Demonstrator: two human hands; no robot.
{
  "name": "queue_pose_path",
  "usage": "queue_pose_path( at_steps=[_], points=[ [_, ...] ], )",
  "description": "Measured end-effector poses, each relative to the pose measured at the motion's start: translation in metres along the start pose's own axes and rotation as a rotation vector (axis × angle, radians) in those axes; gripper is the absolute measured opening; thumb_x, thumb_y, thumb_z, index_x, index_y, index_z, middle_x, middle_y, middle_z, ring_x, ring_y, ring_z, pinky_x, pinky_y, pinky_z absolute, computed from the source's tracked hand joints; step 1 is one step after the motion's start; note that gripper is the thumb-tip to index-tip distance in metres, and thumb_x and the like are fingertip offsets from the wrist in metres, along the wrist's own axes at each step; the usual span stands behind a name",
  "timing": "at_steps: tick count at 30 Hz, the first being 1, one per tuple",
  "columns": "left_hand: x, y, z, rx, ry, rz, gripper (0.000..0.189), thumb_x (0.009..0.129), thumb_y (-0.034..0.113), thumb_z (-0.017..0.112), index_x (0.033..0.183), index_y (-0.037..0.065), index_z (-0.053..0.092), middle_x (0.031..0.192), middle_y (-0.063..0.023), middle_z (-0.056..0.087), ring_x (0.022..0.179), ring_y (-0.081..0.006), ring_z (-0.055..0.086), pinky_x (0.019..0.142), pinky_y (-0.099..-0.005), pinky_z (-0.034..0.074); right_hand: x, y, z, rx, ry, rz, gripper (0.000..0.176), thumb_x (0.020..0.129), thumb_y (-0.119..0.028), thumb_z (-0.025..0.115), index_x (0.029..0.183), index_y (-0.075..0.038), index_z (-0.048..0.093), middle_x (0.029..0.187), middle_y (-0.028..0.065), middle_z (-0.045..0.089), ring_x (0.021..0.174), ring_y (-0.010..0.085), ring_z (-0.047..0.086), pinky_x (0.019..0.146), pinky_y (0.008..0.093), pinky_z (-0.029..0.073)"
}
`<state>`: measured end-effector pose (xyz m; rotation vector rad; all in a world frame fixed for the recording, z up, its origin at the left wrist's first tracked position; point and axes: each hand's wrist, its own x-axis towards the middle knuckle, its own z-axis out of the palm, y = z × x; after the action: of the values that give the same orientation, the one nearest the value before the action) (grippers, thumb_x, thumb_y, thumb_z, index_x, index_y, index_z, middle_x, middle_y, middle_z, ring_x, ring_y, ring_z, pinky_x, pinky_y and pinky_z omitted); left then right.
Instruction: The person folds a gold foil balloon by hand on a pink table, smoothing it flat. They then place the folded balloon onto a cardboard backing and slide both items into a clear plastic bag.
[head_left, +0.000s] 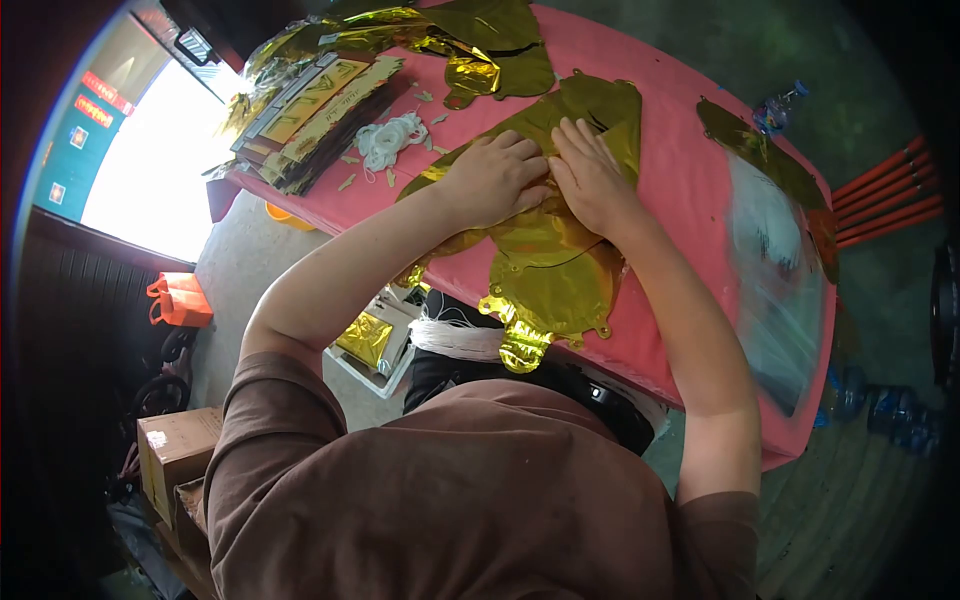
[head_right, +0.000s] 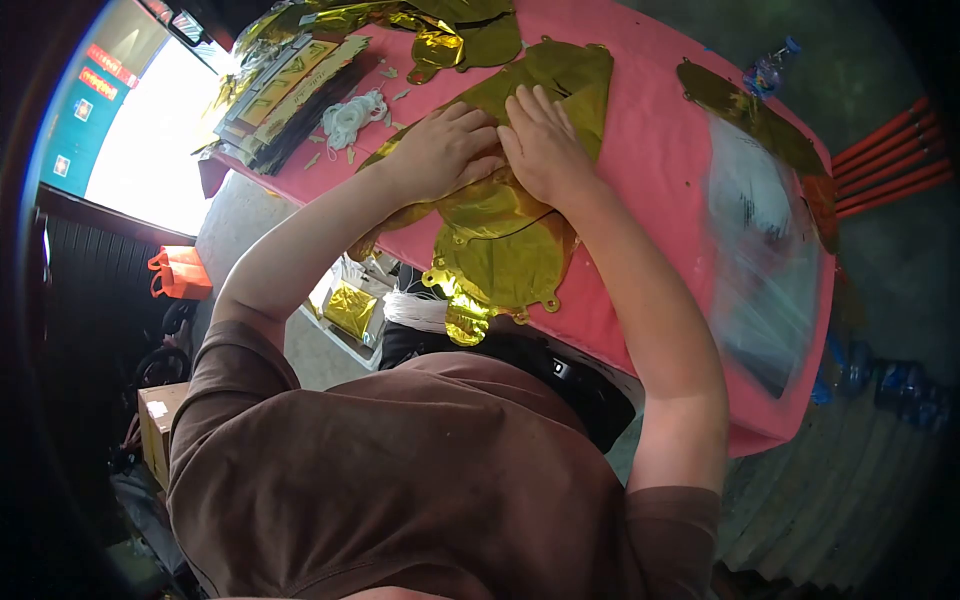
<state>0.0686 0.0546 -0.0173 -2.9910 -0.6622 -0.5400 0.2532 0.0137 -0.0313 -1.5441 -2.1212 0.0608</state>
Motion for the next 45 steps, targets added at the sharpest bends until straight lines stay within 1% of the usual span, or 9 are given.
queue_pose_path(
  at_steps=[4, 10, 12, 16, 20, 25, 29, 37, 45],
  points=[
    [-0.001, -0.001, 0.005, -0.009, 0.114, 0.004, 0.026, 0.080, 0.033, 0.058, 0.091, 0.009, 0.061, 0.089, -0.0045, 0.055, 0.092, -0.0227, 0.051, 0.079, -0.0369, 0.044, -0.002, 0.005, 0.012, 0.025, -0.048, 0.035, 0.045, 0.093, -0.025, 0.038, 0.129, 0.002, 0.041, 0.137, 0.0203, 0.036, 0.131, 0.0324, 0.029, 0.108, 0.0413, 0.022],
    [-0.002, -0.009, -0.009, -0.209, 0.066, 0.004, 0.030, 0.081, 0.028, 0.058, 0.100, 0.004, 0.060, 0.097, -0.0120, 0.058, 0.093, -0.0303, 0.055, 0.081, -0.0389, 0.045, -0.004, 0.001, 0.013, -0.096, -0.080, 0.037, 0.052, 0.092, -0.031, 0.041, 0.132, 0.001, 0.037, 0.140, 0.0183, 0.033, 0.132, 0.0301, 0.027, 0.108, 0.0406, 0.021],
    [-0.010, -0.005, -0.029, -0.241, -0.029, -0.395, 0.035, 0.080, 0.031, 0.060, 0.101, 0.003, 0.059, 0.097, -0.0134, 0.059, 0.091, -0.0320, 0.057, 0.077, -0.0401, 0.047, -0.004, 0.000, 0.013, -0.091, -0.090, 0.049, 0.056, 0.091, -0.035, 0.042, 0.133, 0.001, 0.035, 0.141, 0.0178, 0.032, 0.133, 0.0298, 0.026, 0.109, 0.0404, 0.020],
    [-0.041, -0.013, -0.037, 0.197, 0.007, -0.548, 0.041, 0.079, 0.039, 0.062, 0.101, 0.004, 0.058, 0.098, -0.0136, 0.059, 0.090, -0.0298, 0.059, 0.077, -0.0390, 0.048, -0.004, -0.001, 0.013, -0.086, -0.106, 0.077, 0.064, 0.088, -0.043, 0.045, 0.134, 0.000, 0.034, 0.142, 0.0171, 0.030, 0.134, 0.0293, 0.023, 0.109, 0.0397, 0.018],
    [-0.047, -0.015, -0.040, 0.205, -0.074, -0.603, 0.042, 0.078, 0.040, 0.063, 0.099, 0.004, 0.058, 0.095, -0.0144, 0.061, 0.088, -0.0291, 0.060, 0.076, -0.0392, 0.048, -0.004, -0.002, 0.012, -0.104, -0.115, 0.058, 0.064, 0.089, -0.043, 0.045, 0.134, 0.001, 0.034, 0.142, 0.0179, 0.029, 0.134, 0.0295, 0.024, 0.109, 0.0396, 0.019],
    [-0.039, -0.026, -0.047, -0.152, -0.216, -0.696, 0.045, 0.073, 0.039, 0.065, 0.091, -0.002, 0.057, 0.086, -0.0181, 0.062, 0.082, -0.0321, 0.061, 0.074, -0.0410, 0.048, -0.003, -0.002, 0.012, -0.119, -0.125, 0.065, 0.065, 0.089, -0.044, 0.044, 0.135, 0.001, 0.033, 0.142, 0.0186, 0.029, 0.134, 0.0294, 0.024, 0.109, 0.0400, 0.019],
    [-0.038, -0.031, -0.052, -0.211, -0.269, -0.680, 0.044, 0.074, 0.038, 0.067, 0.093, 0.000, 0.058, 0.084, -0.0157, 0.063, 0.076, -0.0300, 0.062, 0.069, -0.0385, 0.046, -0.003, -0.001, 0.012, -0.117, -0.112, 0.060, 0.065, 0.089, -0.044, 0.044, 0.135, 0.001, 0.032, 0.142, 0.0186, 0.029, 0.134, 0.0292, 0.024, 0.109, 0.0400, 0.019],
    [-0.040, -0.010, -0.085, -0.501, -0.143, -0.736, 0.024, 0.079, 0.018, 0.065, 0.092, 0.000, 0.056, 0.070, -0.0046, 0.057, 0.067, -0.0080, 0.052, 0.060, -0.0267, 0.042, -0.004, -0.002, 0.012, -0.118, -0.124, 0.072, 0.066, 0.089, -0.044, 0.043, 0.135, 0.001, 0.032, 0.143, 0.0182, 0.028, 0.134, 0.0290, 0.023, 0.110, 0.0391, 0.017],
    [-0.008, 0.037, -0.086, -0.626, -0.071, -0.542, 0.024, 0.079, 0.015, 0.063, 0.097, 0.001, 0.055, 0.069, -0.0042, 0.057, 0.062, -0.0085, 0.053, 0.058, -0.0254, 0.043, -0.002, -0.003, 0.008, -0.119, -0.154, 0.067, 0.063, 0.087, -0.040, 0.047, 0.134, 0.001, 0.034, 0.143, 0.0194, 0.027, 0.134, 0.0305, 0.022, 0.110, 0.0388, 0.017]
  ],
)
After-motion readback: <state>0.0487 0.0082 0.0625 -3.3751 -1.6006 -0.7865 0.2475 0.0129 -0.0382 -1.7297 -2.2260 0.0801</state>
